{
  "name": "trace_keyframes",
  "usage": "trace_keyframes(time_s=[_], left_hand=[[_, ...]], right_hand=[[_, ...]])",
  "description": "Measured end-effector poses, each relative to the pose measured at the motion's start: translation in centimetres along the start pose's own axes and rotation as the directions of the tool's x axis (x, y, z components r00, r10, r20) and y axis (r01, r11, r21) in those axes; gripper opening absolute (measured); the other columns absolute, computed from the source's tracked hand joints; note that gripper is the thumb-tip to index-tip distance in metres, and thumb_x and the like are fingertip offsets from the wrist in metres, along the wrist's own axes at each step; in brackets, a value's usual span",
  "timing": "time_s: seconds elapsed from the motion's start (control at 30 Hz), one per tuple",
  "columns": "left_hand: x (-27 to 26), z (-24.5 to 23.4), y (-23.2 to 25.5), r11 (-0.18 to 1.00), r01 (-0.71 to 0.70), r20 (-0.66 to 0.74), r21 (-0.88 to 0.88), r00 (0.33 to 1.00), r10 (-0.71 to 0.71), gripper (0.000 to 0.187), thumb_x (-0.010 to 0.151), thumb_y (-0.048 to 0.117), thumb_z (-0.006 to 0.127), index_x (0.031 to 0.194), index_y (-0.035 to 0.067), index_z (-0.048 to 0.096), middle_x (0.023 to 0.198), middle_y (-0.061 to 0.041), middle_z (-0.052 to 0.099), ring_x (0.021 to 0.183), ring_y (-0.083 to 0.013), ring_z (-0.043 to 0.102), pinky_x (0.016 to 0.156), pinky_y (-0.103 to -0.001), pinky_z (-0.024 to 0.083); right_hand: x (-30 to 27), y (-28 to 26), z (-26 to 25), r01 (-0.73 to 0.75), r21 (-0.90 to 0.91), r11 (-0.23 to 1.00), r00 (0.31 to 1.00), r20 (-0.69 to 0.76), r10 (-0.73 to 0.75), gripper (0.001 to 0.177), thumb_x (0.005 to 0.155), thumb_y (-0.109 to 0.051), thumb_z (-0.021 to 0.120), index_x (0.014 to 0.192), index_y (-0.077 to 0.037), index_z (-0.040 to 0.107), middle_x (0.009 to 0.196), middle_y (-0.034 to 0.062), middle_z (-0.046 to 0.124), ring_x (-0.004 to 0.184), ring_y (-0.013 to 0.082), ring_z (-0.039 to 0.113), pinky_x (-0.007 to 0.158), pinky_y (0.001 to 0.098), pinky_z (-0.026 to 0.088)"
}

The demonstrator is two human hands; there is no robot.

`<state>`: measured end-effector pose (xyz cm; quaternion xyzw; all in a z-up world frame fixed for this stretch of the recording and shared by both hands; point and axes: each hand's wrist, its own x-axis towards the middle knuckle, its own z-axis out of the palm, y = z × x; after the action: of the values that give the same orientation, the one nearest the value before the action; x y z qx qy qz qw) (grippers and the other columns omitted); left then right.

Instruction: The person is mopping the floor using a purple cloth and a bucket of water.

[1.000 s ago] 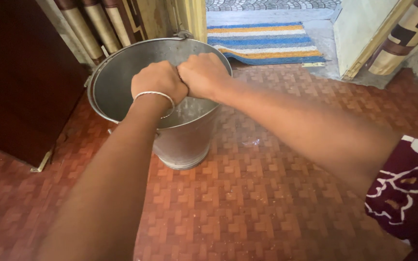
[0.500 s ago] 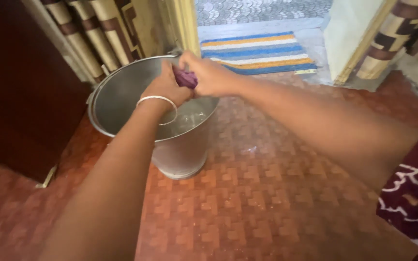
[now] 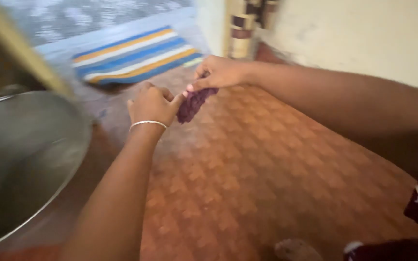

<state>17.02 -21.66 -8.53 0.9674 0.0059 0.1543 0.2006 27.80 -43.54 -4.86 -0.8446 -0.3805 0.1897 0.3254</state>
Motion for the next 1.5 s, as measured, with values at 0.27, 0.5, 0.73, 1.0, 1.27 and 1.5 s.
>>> trace_keyframes(time_s=[0.27,0.5,0.73,1.0,1.27,1.5], left_hand=[[4.7,13.7,10.2,0.193,-0.193,-0.104,-0.962,0.912,0.396,0.078,0.074,0.017,0.084,0.144,0.012,0.049,0.128,-0.009,0.061,0.112,-0.0168,0.064,0.094,-0.034,0.056],[4.6,14.9,12.0,0.87,-0.304,0.203,-0.388,0.893,0.402,0.055,0.082,0.045,0.087,0.111,0.002,0.069,0.107,-0.019,0.072,0.096,-0.0328,0.068,0.086,-0.043,0.053],[4.0,17.4,15.4,0.611,-0.524,-0.091,-0.594,0.798,0.596,0.024,0.085,0.021,0.074,0.1,0.003,0.071,0.097,-0.018,0.067,0.081,-0.0324,0.065,0.07,-0.039,0.053],[3.6,15.2,18.4,0.71,-0.091,0.218,-0.698,0.918,0.332,0.048,0.074,-0.012,0.061,0.114,0.012,0.069,0.095,-0.002,0.072,0.076,-0.0137,0.064,0.065,-0.03,0.052],[2.2,18.2,21.2,0.832,-0.502,0.043,-0.236,0.85,0.525,0.024,0.076,0.005,0.074,0.099,0.011,0.074,0.094,-0.013,0.076,0.095,-0.0318,0.072,0.082,-0.042,0.054],[-2.9,21.7,17.6,0.701,-0.698,0.824,0.143,0.477,0.306,0.066,0.076,0.05,0.075,0.137,0.034,0.054,0.143,0.003,0.051,0.139,-0.0225,0.041,0.11,-0.052,0.037]], right_hand=[[-9.2,7.6,-4.0,0.073,0.169,0.983,0.944,-0.329,-0.013,0.026,0.098,-0.021,0.075,0.114,-0.003,0.068,0.103,0.0009,0.072,0.098,0.0082,0.066,0.085,0.0254,0.055],[-16.8,8.6,-0.6,-0.063,-0.1,0.993,0.911,-0.412,0.017,0.038,0.091,-0.033,0.081,0.113,-0.004,0.07,0.101,0.0091,0.075,0.095,0.021,0.072,0.084,0.0377,0.056],[-21.3,12.6,-3.2,-0.272,-0.331,0.904,0.962,-0.119,0.246,0.046,0.073,-0.034,0.087,0.109,-0.007,0.074,0.1,0.014,0.077,0.094,0.0293,0.073,0.081,0.0399,0.055],[-24.6,17.2,-4.9,-0.25,-0.37,0.895,0.964,-0.178,0.196,0.042,0.079,-0.036,0.084,0.113,-0.015,0.073,0.105,0.0113,0.075,0.099,0.0331,0.07,0.082,0.0454,0.053],[-26.6,19.8,-4.5,-0.31,-0.601,0.737,0.926,-0.365,0.092,0.047,0.086,-0.01,0.06,0.128,-0.029,0.071,0.11,0.0055,0.076,0.095,0.0286,0.073,0.076,0.0458,0.058],[-29.4,28.4,3.8,0.007,-0.424,0.906,0.984,0.163,0.069,0.08,0.081,-0.043,0.078,0.152,-0.021,0.049,0.138,0.0178,0.058,0.121,0.0392,0.058,0.092,0.0497,0.049]])
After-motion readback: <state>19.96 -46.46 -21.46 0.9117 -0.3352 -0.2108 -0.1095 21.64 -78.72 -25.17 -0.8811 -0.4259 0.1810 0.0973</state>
